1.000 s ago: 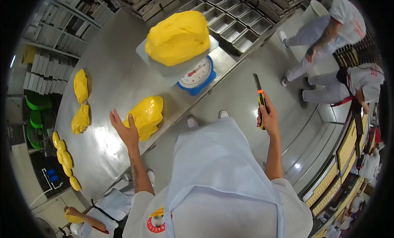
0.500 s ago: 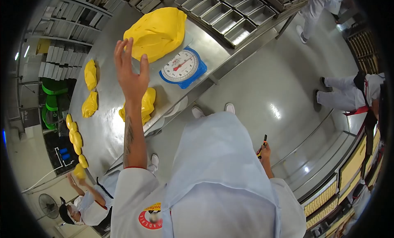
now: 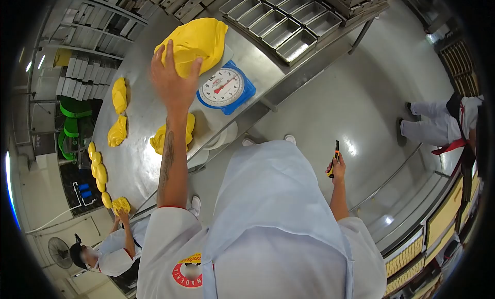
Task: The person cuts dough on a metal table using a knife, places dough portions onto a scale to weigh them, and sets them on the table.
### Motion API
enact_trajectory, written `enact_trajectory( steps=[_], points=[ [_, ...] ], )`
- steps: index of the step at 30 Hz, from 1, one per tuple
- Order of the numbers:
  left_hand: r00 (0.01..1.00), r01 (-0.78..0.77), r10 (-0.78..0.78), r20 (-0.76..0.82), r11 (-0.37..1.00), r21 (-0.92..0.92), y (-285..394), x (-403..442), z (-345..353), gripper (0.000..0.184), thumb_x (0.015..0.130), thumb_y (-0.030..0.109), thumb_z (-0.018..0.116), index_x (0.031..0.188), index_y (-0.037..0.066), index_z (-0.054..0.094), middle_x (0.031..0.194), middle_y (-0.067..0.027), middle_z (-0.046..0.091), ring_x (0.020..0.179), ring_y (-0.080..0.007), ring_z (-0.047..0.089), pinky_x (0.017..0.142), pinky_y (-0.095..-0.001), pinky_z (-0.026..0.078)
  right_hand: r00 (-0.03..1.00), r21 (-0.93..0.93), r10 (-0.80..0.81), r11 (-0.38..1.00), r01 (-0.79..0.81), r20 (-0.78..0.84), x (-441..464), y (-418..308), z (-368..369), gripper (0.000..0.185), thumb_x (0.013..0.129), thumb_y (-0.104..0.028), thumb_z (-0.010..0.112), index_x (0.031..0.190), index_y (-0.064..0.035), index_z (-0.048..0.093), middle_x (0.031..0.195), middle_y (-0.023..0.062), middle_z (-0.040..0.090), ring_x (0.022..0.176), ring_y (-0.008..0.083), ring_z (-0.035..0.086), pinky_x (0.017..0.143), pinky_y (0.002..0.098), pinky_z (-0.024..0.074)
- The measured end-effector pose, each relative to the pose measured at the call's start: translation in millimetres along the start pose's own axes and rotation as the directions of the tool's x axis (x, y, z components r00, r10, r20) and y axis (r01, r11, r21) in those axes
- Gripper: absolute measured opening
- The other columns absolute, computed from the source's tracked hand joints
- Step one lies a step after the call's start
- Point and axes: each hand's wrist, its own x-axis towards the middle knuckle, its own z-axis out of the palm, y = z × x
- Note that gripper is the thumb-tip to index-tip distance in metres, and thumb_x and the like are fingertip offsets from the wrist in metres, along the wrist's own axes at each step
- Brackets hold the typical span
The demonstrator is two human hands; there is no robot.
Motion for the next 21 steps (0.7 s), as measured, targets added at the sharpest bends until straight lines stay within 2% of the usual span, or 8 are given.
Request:
enact_trajectory(
  steps=[3, 6, 8, 12, 15, 16, 19, 21],
  points=[
    [0.999, -0.017, 0.014, 0.03, 0.993, 0.114, 9, -6, 22, 0.107, 0.071, 0.062, 0.079, 0.155, 0.014, 0.033, 0.15, -0.0246, 0.035, 0.142, -0.0451, 0.028, 0.116, -0.0636, 0.018, 1.0, 0.015, 0.006, 1.0, -0.006, 0.01, 8, 5, -10, 0.057, 0.103, -0.013, 0.051, 0.156, -0.0232, 0.031, 0.067, 0.004, 0.05, 0.05, 0.0162, 0.051, 0.045, 0.036, 0.0493],
    [0.996, -0.047, 0.029, 0.08, 0.971, 0.233, 8, -6, 38, 0.117, 0.065, 0.07, 0.079, 0.156, 0.014, 0.029, 0.151, -0.0272, 0.03, 0.145, -0.047, 0.022, 0.116, -0.0663, 0.01, 0.998, -0.014, 0.061, 0.998, -0.062, -0.035, 1, 19, -20, 0.053, 0.103, -0.013, 0.05, 0.153, -0.0234, 0.034, 0.065, 0.0043, 0.049, 0.049, 0.0169, 0.051, 0.045, 0.0362, 0.0487],
    [0.997, -0.054, 0.041, 0.062, 0.974, 0.218, 9, -3, 42, 0.117, 0.064, 0.068, 0.08, 0.155, 0.014, 0.031, 0.15, -0.0265, 0.032, 0.144, -0.0456, 0.024, 0.116, -0.0644, 0.013, 0.998, 0.023, 0.068, 0.997, -0.068, -0.012, -6, 40, -31, 0.049, 0.103, -0.012, 0.049, 0.149, -0.0222, 0.037, 0.063, 0.0047, 0.049, 0.048, 0.0177, 0.05, 0.044, 0.0367, 0.0484],
    [0.996, -0.086, 0.079, 0.046, 0.984, 0.157, -18, 10, 44, 0.117, 0.062, 0.067, 0.081, 0.155, 0.014, 0.032, 0.141, -0.0251, 0.039, 0.139, -0.0432, 0.03, 0.117, -0.0634, 0.013, 0.99, -0.102, 0.133, 0.985, -0.137, -0.044, -20, 80, -49, 0.047, 0.103, -0.01, 0.05, 0.147, -0.0222, 0.039, 0.063, 0.005, 0.048, 0.047, 0.0183, 0.051, 0.043, 0.0371, 0.0474],
    [0.983, -0.183, 0.183, 0.006, 0.982, 0.056, -25, 15, 41, 0.114, 0.061, 0.061, 0.081, 0.153, 0.012, 0.036, 0.131, -0.0234, 0.043, 0.131, -0.0407, 0.037, 0.115, -0.0664, 0.015, 0.994, -0.142, 0.09, 0.985, -0.098, -0.059, -26, 93, -55, 0.048, 0.1, -0.005, 0.05, 0.145, -0.0156, 0.041, 0.065, 0.0051, 0.048, 0.049, 0.0186, 0.053, 0.043, 0.0361, 0.0474],
    [0.976, -0.217, 0.217, -0.006, 0.976, 0.025, -31, 14, 40, 0.111, 0.063, 0.058, 0.081, 0.152, 0.01, 0.037, 0.131, -0.0242, 0.043, 0.131, -0.0405, 0.037, 0.114, -0.066, 0.018, 0.997, -0.167, 0.045, 0.984, -0.055, -0.062, -11, 113, -67, 0.048, 0.099, -0.004, 0.051, 0.145, -0.0135, 0.042, 0.066, 0.0052, 0.048, 0.049, 0.0187, 0.053, 0.044, 0.0359, 0.0474],
    [0.952, -0.297, 0.29, 0.094, 0.952, 0.074, -50, 17, 35, 0.108, 0.063, 0.052, 0.083, 0.152, 0.01, 0.037, 0.128, -0.0189, 0.048, 0.132, -0.0375, 0.041, 0.112, -0.0623, 0.022, 0.998, -0.187, -0.046, 0.982, 0.036, -0.047, 29, 153, -87, 0.048, 0.096, 0.001, 0.051, 0.143, -0.007, 0.043, 0.068, 0.0053, 0.048, 0.05, 0.0192, 0.054, 0.044, 0.0352, 0.0474],
    [0.959, -0.269, 0.267, 0.095, 0.963, 0.018, -61, 30, 47, 0.091, 0.065, 0.045, 0.081, 0.142, 0.009, 0.05, 0.115, -0.0159, 0.059, 0.119, -0.0347, 0.053, 0.108, -0.0568, 0.031, 0.998, -0.154, -0.057, 0.987, 0.052, -0.028, 41, 142, -72, 0.048, 0.097, -0.001, 0.05, 0.144, -0.0094, 0.042, 0.068, 0.0053, 0.048, 0.05, 0.0191, 0.054, 0.044, 0.0353, 0.0477]
  ],
)
